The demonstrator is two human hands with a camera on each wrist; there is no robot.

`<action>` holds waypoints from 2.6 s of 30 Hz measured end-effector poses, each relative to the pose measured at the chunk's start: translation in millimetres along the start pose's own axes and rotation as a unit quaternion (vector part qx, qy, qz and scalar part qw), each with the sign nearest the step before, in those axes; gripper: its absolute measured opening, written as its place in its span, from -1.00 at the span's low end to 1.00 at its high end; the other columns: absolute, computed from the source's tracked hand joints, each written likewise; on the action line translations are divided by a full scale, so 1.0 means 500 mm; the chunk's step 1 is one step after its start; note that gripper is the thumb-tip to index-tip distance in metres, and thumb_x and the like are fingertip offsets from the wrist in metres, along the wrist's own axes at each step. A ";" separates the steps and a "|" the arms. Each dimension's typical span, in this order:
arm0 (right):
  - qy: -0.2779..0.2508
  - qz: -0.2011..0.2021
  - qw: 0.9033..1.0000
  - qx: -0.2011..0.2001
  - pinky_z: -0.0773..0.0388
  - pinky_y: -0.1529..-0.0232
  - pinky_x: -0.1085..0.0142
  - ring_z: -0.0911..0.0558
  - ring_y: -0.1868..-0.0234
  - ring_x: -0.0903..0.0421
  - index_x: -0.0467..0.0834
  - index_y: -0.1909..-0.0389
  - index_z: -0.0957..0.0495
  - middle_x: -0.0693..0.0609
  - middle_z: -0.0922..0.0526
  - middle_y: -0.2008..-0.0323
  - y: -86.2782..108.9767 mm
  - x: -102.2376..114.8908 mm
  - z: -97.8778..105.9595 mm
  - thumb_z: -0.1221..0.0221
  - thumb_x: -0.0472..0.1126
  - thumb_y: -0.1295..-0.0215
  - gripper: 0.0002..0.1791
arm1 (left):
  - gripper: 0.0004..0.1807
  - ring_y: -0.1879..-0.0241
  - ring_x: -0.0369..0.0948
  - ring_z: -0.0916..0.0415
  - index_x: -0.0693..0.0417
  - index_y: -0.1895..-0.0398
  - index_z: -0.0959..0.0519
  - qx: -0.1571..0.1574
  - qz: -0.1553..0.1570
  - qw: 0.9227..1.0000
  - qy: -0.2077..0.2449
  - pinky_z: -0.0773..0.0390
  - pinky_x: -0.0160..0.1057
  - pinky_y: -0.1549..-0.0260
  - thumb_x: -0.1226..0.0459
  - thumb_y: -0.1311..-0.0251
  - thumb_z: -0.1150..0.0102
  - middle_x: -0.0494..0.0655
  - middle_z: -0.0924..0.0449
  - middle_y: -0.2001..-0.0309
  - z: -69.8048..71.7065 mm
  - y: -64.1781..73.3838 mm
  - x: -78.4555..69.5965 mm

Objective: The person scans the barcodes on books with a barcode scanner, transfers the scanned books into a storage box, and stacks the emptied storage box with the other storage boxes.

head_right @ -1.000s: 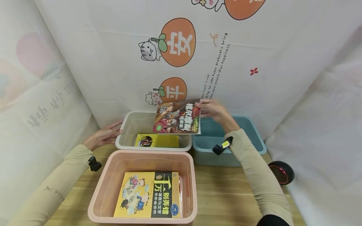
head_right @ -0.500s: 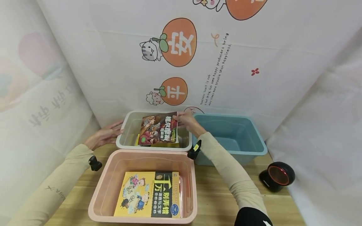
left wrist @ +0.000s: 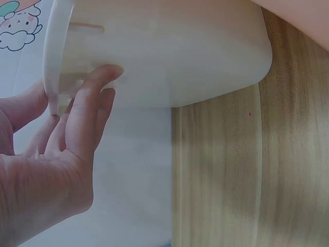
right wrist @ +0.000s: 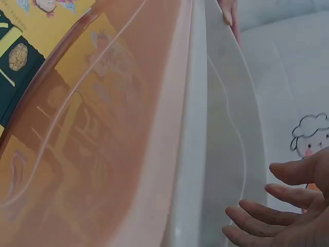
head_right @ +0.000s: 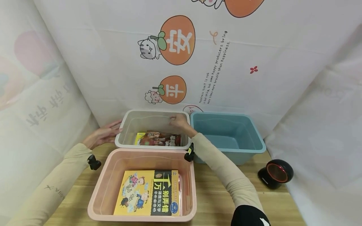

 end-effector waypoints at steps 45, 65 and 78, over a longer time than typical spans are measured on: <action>0.311 0.205 0.881 0.290 -0.43 0.40 0.41 -0.46 0.47 0.29 -0.07 -0.03 -0.57 0.15 -0.47 0.39 0.234 0.122 -0.295 -0.26 -0.05 -0.52 -0.76 | -0.16 -0.59 0.27 -0.02 -0.10 -0.73 0.33 0.007 -0.009 1.000 -0.006 -0.56 0.03 -0.30 0.28 -0.65 0.09 0.30 0.12 -0.67 0.005 0.008 -0.002; 0.281 0.023 0.872 0.401 -0.44 0.45 0.38 -0.57 0.49 0.17 -0.09 0.22 -0.68 0.09 -0.61 0.51 0.210 -0.012 -0.366 -0.41 -0.11 -0.37 -0.85 | -0.18 -0.60 0.27 0.00 -0.15 -0.73 0.33 0.000 0.002 1.000 0.007 -0.27 0.24 -0.48 0.32 -0.65 0.11 0.26 0.17 -0.68 0.000 0.002 0.000; 0.365 0.044 0.843 0.394 -0.20 0.68 0.41 -0.34 0.73 0.19 -0.10 0.60 -0.56 0.03 -0.43 0.68 0.194 -0.006 -0.360 -0.42 -0.05 -0.35 -0.61 | -0.16 -0.59 0.28 -0.02 -0.16 -0.73 0.31 0.004 -0.005 1.000 -0.001 -0.30 0.27 -0.45 0.30 -0.64 0.08 0.26 0.15 -0.68 -0.005 0.002 0.000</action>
Point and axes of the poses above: each hand's wrist, its own y-axis away from the middle knuckle, its own z-axis out of the back of the hand, x = y × z, the point moved 8 cm from there along -y, towards the middle knuckle
